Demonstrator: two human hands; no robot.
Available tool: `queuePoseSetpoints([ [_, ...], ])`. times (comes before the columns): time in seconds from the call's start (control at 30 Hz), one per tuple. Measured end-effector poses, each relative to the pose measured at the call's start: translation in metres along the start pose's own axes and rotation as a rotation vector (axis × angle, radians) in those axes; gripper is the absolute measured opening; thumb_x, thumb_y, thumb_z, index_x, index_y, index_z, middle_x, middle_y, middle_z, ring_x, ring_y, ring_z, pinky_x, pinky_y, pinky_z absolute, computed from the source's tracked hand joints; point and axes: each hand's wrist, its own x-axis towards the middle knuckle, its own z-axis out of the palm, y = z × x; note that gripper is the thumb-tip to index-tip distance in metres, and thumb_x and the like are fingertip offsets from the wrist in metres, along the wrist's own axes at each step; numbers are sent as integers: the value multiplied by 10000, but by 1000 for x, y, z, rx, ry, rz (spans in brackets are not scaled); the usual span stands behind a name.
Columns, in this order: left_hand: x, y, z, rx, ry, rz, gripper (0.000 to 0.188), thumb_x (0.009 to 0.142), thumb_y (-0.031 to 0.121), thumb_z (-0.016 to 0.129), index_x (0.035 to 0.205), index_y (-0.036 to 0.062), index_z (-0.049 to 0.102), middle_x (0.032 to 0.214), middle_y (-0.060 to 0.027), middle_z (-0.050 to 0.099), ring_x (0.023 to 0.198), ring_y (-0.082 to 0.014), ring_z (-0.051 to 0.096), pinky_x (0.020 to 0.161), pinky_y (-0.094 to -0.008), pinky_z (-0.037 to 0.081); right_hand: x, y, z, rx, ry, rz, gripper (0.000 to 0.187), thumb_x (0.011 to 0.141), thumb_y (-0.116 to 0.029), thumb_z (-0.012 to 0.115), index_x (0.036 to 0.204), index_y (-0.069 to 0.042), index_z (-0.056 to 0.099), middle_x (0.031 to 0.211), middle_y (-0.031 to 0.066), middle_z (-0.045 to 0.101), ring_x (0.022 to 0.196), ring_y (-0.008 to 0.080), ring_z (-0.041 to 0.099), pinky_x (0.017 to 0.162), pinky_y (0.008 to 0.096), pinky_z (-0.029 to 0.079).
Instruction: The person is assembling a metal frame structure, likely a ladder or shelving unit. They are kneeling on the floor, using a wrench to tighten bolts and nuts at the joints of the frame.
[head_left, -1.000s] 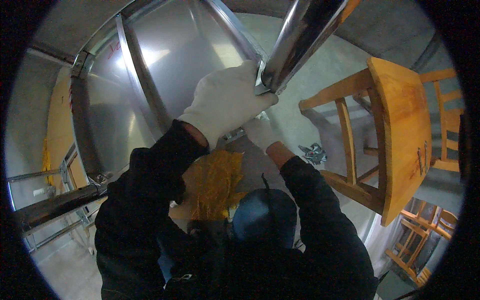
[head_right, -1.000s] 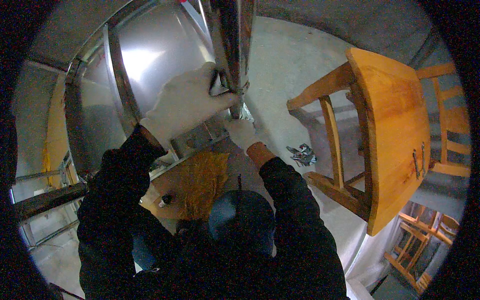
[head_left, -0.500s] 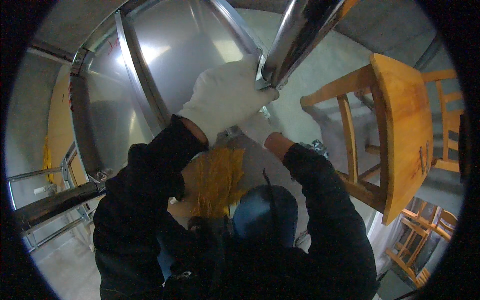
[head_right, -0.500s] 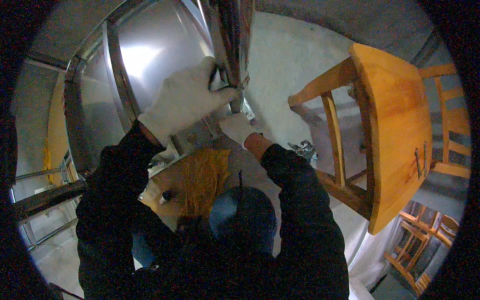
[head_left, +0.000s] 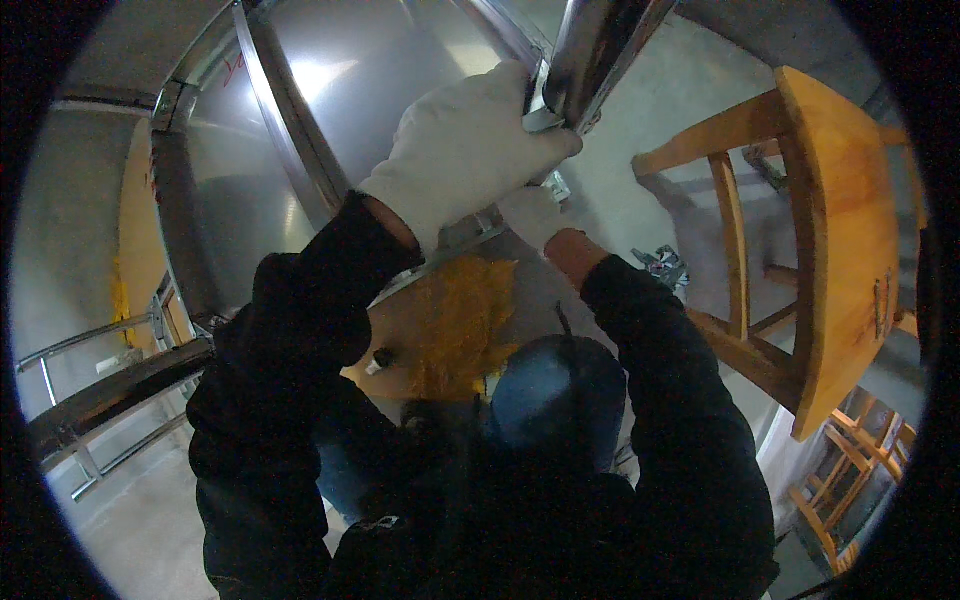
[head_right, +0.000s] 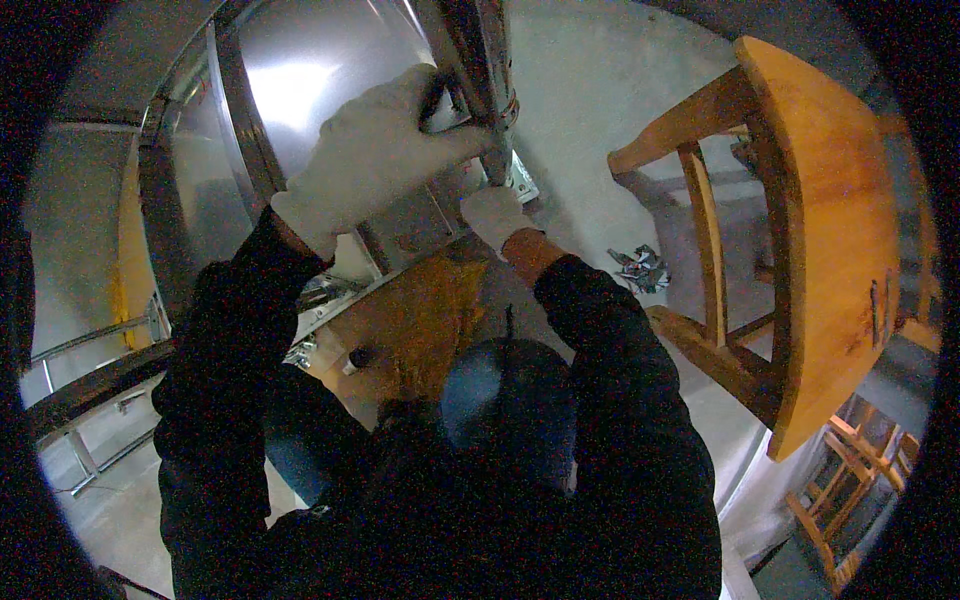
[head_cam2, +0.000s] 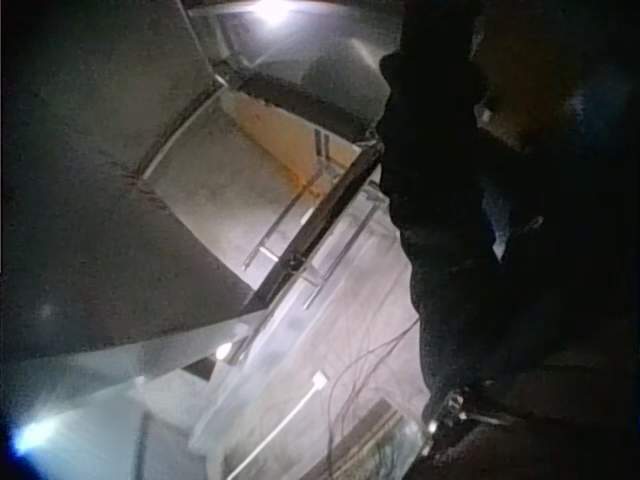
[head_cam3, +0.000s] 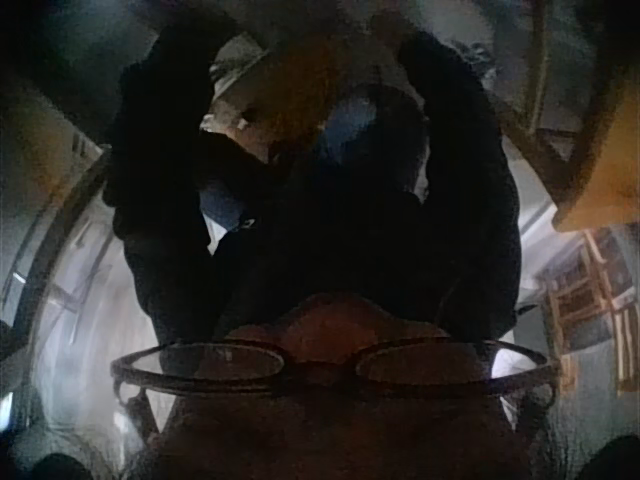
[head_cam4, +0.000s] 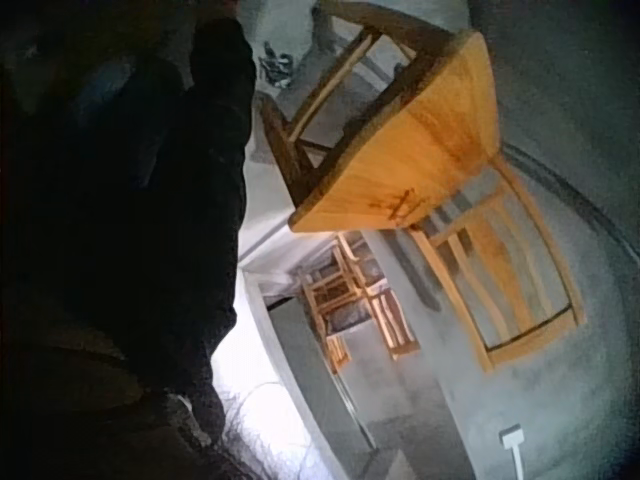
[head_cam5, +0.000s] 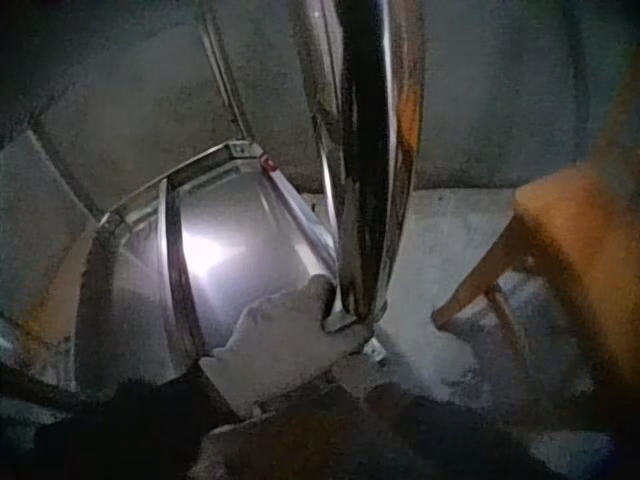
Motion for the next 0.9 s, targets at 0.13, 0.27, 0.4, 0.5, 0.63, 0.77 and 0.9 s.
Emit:
queuePoseSetpoints([
  [0.13,2,0,2,-30,-3,22,628,763,545,639,1114,25,605,1020,-208,658,969,-378,631,872,-431,487,-9,-1,4,255,79,236,152,822,-123,557,901,-31,649,846,174,673,790,332,674,672,446,541],
  [0.27,2,0,2,-22,27,38,627,755,536,644,1124,30,611,1009,-202,662,964,-372,634,867,-424,487,-7,-11,21,532,187,474,202,826,-145,561,943,8,623,885,206,663,848,331,667,721,462,516],
  [0.4,3,-3,1,9,33,34,635,749,542,651,1138,41,613,1017,-192,664,964,-364,637,868,-413,490,4,-21,56,1114,365,794,208,837,-149,551,942,22,605,845,163,658,832,302,660,727,416,495],
  [0.5,7,1,7,12,21,21,627,744,537,667,1135,50,621,1023,-180,669,967,-345,643,870,-398,494,10,-34,100,1395,626,855,201,850,-160,554,930,17,603,817,109,636,773,255,619,717,377,480],
  [0.63,1,0,4,36,49,-5,593,744,513,692,1116,55,632,1016,-164,677,960,-322,650,865,-381,498,25,-64,87,1660,643,1109,187,846,-150,583,941,10,596,810,76,608,669,213,558,634,370,464],
  [0.77,4,-5,5,45,44,35,567,754,499,699,1094,51,638,1003,-156,681,952,-310,654,861,-369,498,7,-59,42,1902,625,1095,190,825,-123,618,965,0,585,822,62,594,630,207,541,546,375,444],
  [0.9,5,-5,5,-3,35,63,574,759,500,699,1093,38,638,1013,-153,683,964,-299,655,872,-363,493,-2,-50,27,2150,390,1051,224,810,-129,645,987,-1,595,851,65,608,668,217,584,549,377,468],
])
